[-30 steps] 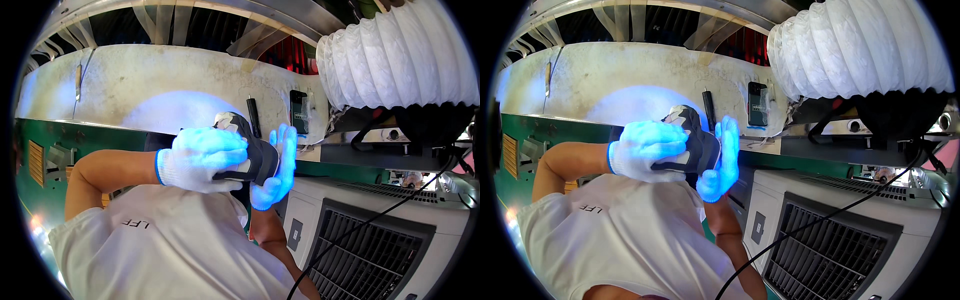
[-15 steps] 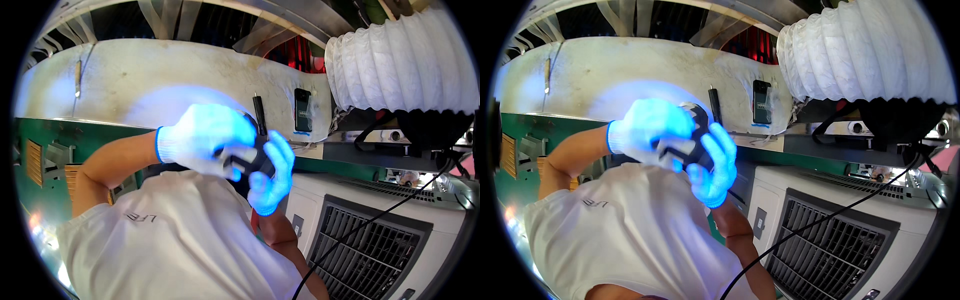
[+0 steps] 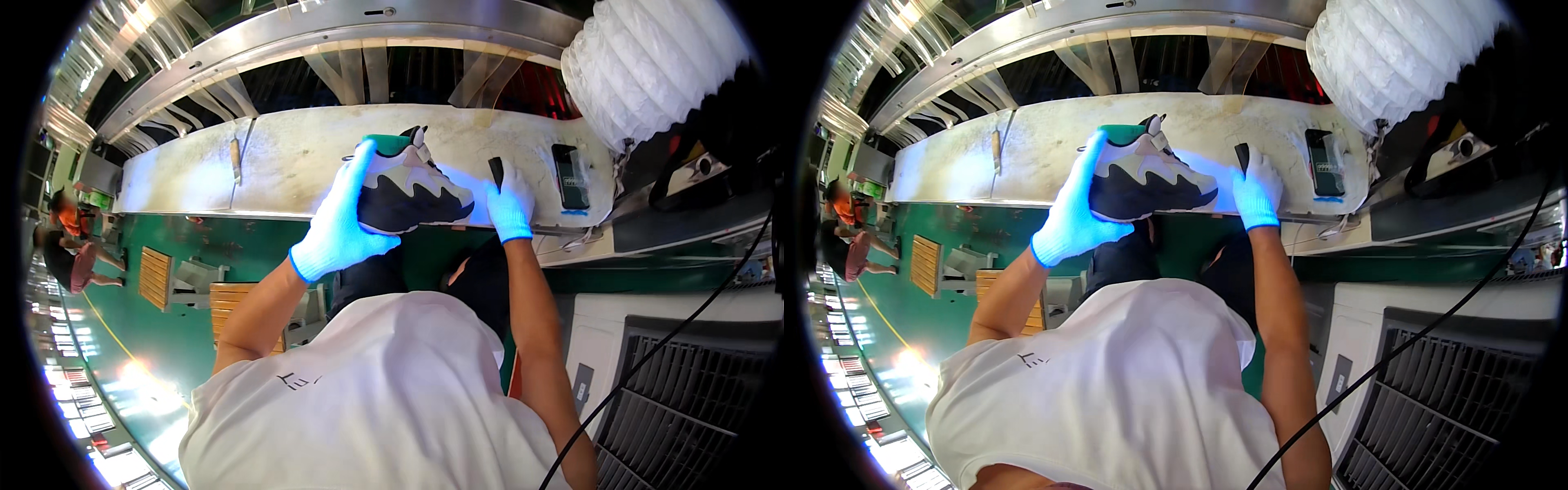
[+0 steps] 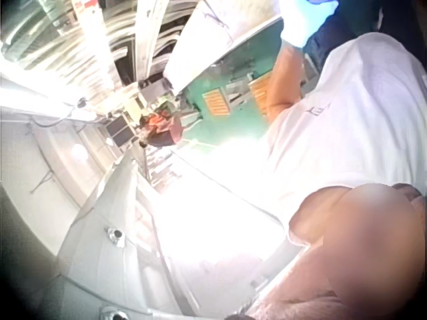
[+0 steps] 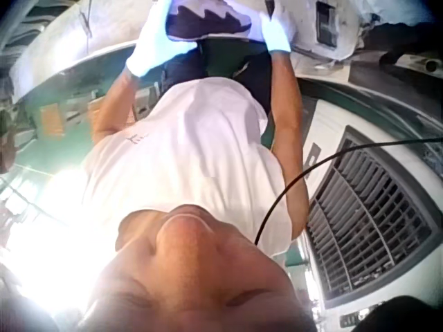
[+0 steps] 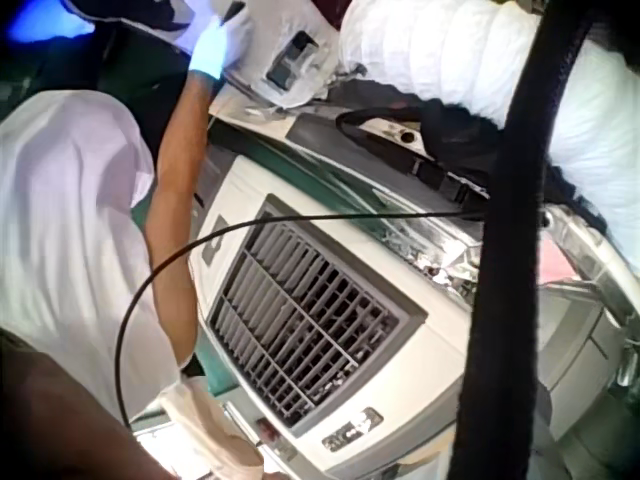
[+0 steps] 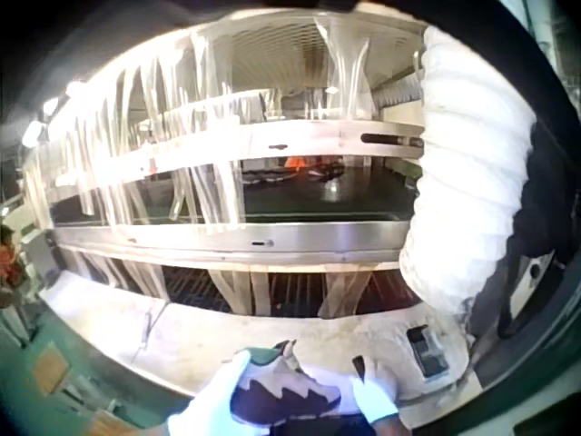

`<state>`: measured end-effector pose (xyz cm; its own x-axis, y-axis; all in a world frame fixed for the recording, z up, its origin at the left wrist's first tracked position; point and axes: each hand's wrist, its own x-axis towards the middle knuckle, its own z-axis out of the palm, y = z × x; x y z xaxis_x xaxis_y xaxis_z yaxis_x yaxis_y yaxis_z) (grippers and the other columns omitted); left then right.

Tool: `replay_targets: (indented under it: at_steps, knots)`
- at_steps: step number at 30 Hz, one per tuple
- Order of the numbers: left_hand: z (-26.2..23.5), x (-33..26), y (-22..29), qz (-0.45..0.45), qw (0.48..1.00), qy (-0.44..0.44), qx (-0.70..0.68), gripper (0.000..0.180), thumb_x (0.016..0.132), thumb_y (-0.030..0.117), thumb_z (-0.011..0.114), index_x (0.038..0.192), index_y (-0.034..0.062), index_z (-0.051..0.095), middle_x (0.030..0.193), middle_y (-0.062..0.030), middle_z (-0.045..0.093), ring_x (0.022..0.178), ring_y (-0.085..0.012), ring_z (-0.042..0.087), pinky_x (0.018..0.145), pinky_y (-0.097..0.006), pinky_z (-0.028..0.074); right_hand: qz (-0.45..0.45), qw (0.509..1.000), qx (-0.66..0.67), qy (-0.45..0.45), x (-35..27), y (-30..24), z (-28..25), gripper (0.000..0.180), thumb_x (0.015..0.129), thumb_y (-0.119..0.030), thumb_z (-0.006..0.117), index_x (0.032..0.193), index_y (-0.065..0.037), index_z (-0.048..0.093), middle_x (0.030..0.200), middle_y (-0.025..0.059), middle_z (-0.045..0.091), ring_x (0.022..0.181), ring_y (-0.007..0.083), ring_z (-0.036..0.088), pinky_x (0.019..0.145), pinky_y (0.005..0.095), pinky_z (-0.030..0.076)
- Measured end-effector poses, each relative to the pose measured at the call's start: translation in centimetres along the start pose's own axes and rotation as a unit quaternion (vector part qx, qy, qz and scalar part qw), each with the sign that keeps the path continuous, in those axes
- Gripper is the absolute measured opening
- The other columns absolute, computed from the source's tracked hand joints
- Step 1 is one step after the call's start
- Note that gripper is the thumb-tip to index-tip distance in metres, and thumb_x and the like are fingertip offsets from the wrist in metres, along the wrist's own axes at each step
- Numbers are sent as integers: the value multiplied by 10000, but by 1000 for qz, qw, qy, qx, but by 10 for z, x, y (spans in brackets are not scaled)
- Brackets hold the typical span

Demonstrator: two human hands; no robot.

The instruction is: The person cleans a single sneaker using a small brush and a handheld tool. They repeatedly scrub the shoe's upper, sole, and heel areas, rotating the shoe to access different sides. The person works at a bench in a factory setting, handling the shoe one at a time.

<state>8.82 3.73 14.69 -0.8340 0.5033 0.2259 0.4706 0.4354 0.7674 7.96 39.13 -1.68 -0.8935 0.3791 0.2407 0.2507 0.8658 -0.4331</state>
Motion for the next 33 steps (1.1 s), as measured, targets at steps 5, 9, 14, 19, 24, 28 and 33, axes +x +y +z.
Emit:
replay_targets:
  at_steps: [5,9,14,19,24,28,33]
  knots:
    - [-13,0,13,-45,994,-68,73,1264,675,83,1009,1761,158,366,1619,-239,505,1483,-440,545,1238,-509,482,80,885,443,-116,-6,-22,-19,467,1079,-346,750,1424,-41,675,1024,179,800,880,362,776,793,473,630]
    - [-12,2,19,-57,990,-73,103,1231,679,93,1008,1742,187,396,1625,-238,497,1471,-444,553,1220,-516,502,128,590,793,-78,-17,-110,-79,287,1151,-325,653,1106,-45,699,838,95,724,760,254,707,738,440,594]
    - [-3,10,34,-60,991,-76,93,1205,684,101,1004,1728,169,408,1657,-256,459,1508,-453,524,1241,-515,491,134,404,902,-66,9,-153,-67,538,1154,-626,566,889,-165,646,664,26,580,617,226,596,586,409,499]
    - [1,9,36,-33,992,-57,109,1234,662,106,1009,1732,168,396,1674,-281,413,1537,-485,490,1265,-528,473,62,458,884,-74,15,-151,-44,542,1180,-595,533,885,-151,626,602,26,518,484,186,511,437,369,413]
    - [11,13,36,-44,988,-51,139,1280,641,134,1029,1742,186,379,1687,-314,369,1539,-530,473,1253,-547,486,75,427,900,-37,1,-158,-43,533,1191,-574,524,892,-143,619,609,31,513,485,174,496,440,364,397]
    - [10,20,56,-68,974,-74,201,1304,629,158,1048,1746,201,378,1673,-333,376,1529,-559,474,1240,-555,497,70,237,962,-112,-2,-159,-50,698,1194,-674,367,893,-140,700,613,8,480,485,172,450,489,380,370]
    - [6,30,45,34,978,-82,187,1259,585,219,1074,1698,260,489,1537,-309,500,1311,-507,665,1116,-532,593,-31,201,966,-159,4,-148,-46,666,1178,-702,384,940,-188,735,637,0,521,498,188,458,496,371,409]
